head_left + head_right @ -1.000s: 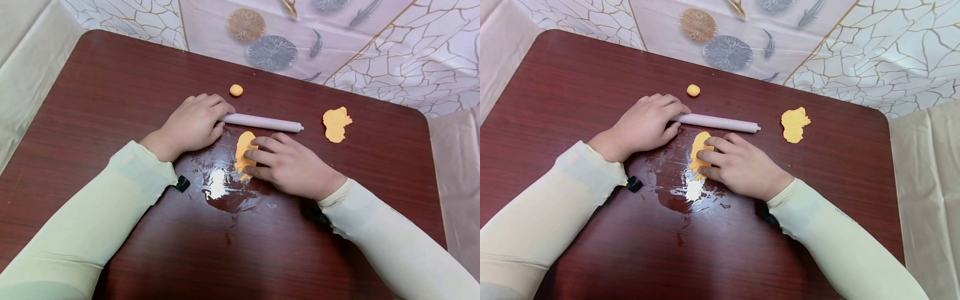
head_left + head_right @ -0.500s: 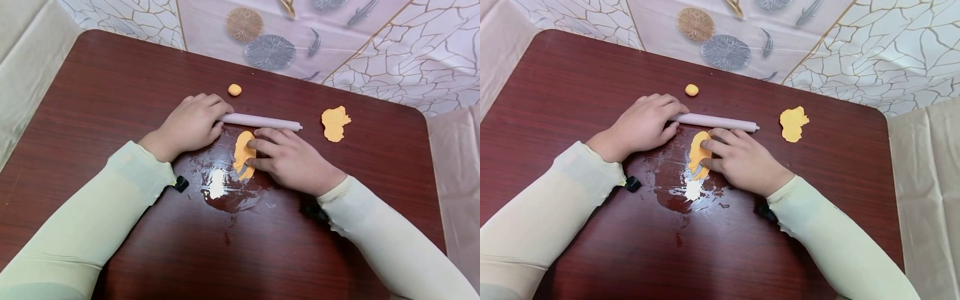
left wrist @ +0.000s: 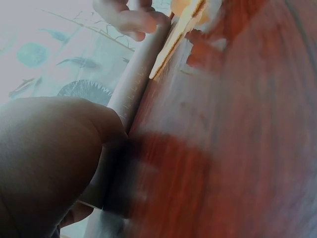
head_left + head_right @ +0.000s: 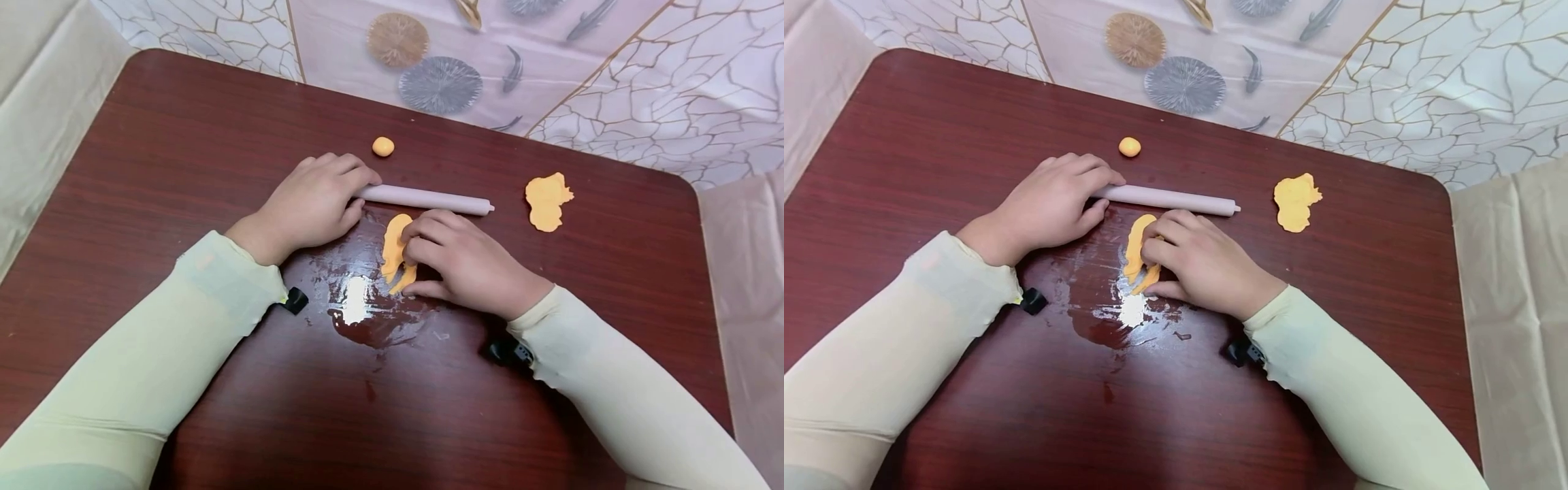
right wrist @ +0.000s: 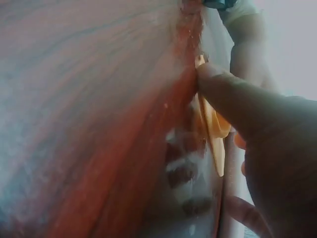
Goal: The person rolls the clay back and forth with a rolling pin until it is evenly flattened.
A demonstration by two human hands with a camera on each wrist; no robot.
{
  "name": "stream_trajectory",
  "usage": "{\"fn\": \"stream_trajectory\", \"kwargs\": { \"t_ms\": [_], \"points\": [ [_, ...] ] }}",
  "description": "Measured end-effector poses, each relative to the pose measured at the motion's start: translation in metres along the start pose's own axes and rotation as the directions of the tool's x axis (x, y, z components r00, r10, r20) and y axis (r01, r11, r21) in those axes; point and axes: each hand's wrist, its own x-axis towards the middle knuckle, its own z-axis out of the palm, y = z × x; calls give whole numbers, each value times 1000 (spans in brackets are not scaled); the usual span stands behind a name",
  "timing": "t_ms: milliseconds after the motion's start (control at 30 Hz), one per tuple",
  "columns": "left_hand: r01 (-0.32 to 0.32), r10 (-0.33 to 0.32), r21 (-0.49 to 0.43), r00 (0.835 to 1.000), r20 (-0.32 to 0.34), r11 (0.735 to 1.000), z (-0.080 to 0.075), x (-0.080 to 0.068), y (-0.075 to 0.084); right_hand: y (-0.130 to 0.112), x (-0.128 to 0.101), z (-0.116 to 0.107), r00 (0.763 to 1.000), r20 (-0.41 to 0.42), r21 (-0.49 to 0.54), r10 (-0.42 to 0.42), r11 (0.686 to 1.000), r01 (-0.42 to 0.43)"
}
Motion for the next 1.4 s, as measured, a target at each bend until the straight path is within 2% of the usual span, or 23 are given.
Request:
{"fn": "stream_trajectory", "kwargs": {
  "t_ms": [300,467,600,800,1033,1167,1267,1400],
  "points": [
    [8,-8,-5,1000,7,1000,0,0,0,7,5,9,999,-1,-114,33,993,-32],
    [7,-7,-6,1000,8,1000,1,1,1,6,4,7,1000,14,-194,-11,981,14],
    [0,0,-3,1000,2,1000,2,1,1,5,4,3,998,41,-155,-37,987,43],
    [-7,7,-4,1000,-3,1000,2,2,0,2,9,6,998,55,-70,-19,997,23],
    [-3,3,-9,1000,-1,1000,1,2,0,3,12,14,997,10,-106,75,992,-74],
    [-4,4,-10,1000,0,1000,1,2,0,4,12,15,995,6,-132,101,986,-100],
    [-5,5,-11,1000,-5,1000,1,2,0,3,12,14,996,23,-135,86,987,-82],
    [-6,6,-13,1000,-4,1000,2,3,1,2,9,10,998,49,-83,36,996,-32]
  ]
}}
